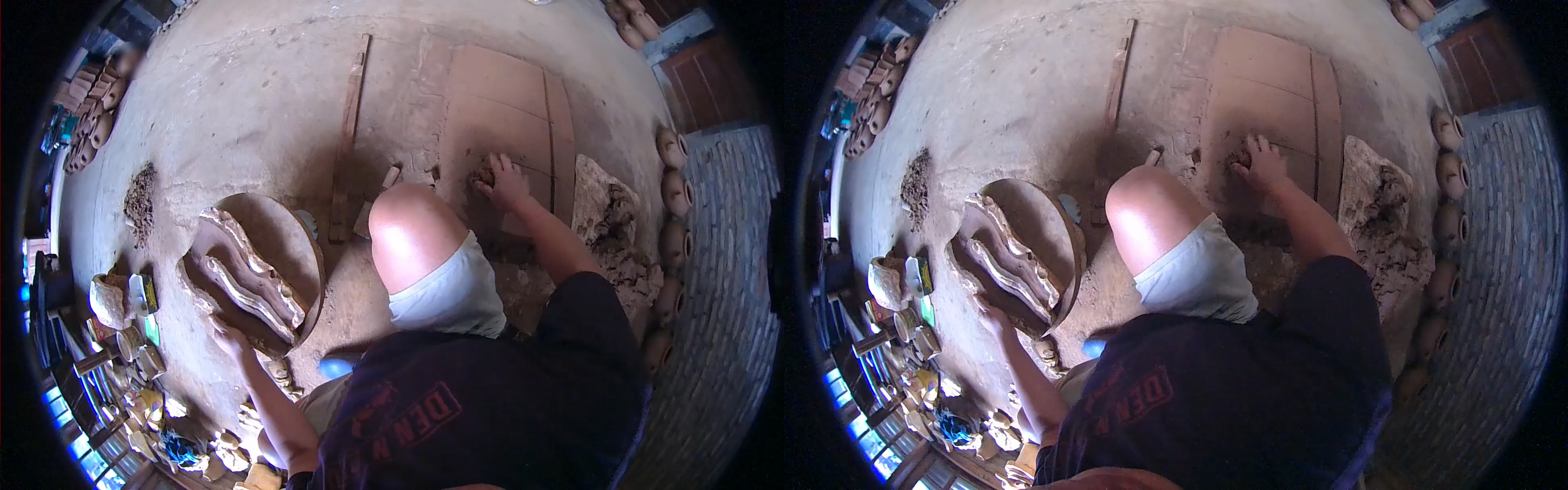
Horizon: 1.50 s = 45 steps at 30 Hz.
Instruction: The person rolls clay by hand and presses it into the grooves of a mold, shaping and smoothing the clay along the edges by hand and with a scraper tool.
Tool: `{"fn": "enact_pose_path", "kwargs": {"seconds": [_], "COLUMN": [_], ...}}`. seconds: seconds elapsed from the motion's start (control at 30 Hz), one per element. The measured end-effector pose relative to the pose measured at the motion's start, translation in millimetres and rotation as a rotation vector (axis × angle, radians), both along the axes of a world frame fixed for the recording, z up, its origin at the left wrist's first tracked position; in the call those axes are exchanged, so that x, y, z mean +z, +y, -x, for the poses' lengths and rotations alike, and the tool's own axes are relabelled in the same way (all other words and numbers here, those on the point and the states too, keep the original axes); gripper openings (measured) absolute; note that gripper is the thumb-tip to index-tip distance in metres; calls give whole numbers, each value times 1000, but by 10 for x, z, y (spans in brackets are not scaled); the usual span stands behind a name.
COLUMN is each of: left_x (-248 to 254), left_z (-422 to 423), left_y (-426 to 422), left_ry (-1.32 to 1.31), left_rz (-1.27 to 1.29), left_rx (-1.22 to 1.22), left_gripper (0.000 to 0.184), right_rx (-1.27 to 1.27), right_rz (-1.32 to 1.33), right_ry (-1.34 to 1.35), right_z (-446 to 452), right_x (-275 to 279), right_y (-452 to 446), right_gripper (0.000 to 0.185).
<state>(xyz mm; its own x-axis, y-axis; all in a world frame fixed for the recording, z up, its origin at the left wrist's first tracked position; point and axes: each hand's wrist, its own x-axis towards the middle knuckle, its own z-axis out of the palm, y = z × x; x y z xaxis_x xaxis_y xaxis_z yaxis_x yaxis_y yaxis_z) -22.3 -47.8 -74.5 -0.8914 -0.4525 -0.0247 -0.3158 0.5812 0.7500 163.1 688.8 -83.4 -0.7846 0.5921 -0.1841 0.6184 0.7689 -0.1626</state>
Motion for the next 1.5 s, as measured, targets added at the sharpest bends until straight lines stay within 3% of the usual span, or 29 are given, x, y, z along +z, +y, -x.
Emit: {"fn": "enact_pose_path", "kwargs": {"seconds": [0.07,0.27,0.4,0.47,0.5,0.57,0.63,0.67,0.77,0.8,0.9,0.97,1.1,1.2,1.27,1.37,1.5], "left_x": [127,-141,121,31,50,147,184,109,-583,-745,30,-96,-401,-109,141,50,-115], "left_z": [-55,-87,-131,-148,-148,-149,-162,-168,-136,-99,-166,-140,-103,-139,-164,-202,-141], "left_y": [104,-67,95,131,182,235,232,205,-412,-582,156,18,-217,43,305,179,101], "left_ry": [-74,34,-107,-10,40,-101,-119,-67,40,77,-77,-24,0,-92,-113,-119,-36], "left_rz": [44,105,29,35,37,72,102,114,362,479,254,241,225,186,115,151,158], "left_rx": [13,-21,-1,32,50,81,113,124,17,-40,98,60,57,134,169,110,124], "left_gripper": [61,63,63,63,63,63,62,62,59,58,55,55,63,60,62,66,69], "right_rx": [-69,176,232,222,193,146,13,-52,-180,-169,-126,-86,-294,-407,-444,-302,-184], "right_rz": [-125,-297,69,159,172,198,17,-72,-194,-174,-43,103,310,541,603,333,-62], "right_ry": [151,-159,-160,-196,-160,-83,133,238,-31,-25,-23,-56,2,108,263,-92,-197], "right_z": [60,-61,-20,23,9,24,-49,-97,19,9,114,199,359,318,113,48,177], "right_x": [90,-194,-133,40,59,71,-340,-492,-160,-201,-348,-271,-201,68,-163,-212,441], "right_y": [-162,-405,294,508,488,406,161,59,-412,-342,96,544,1107,962,898,396,129], "right_gripper": [78,82,79,79,79,78,82,84,82,82,82,83,80,85,91,98,78]}}
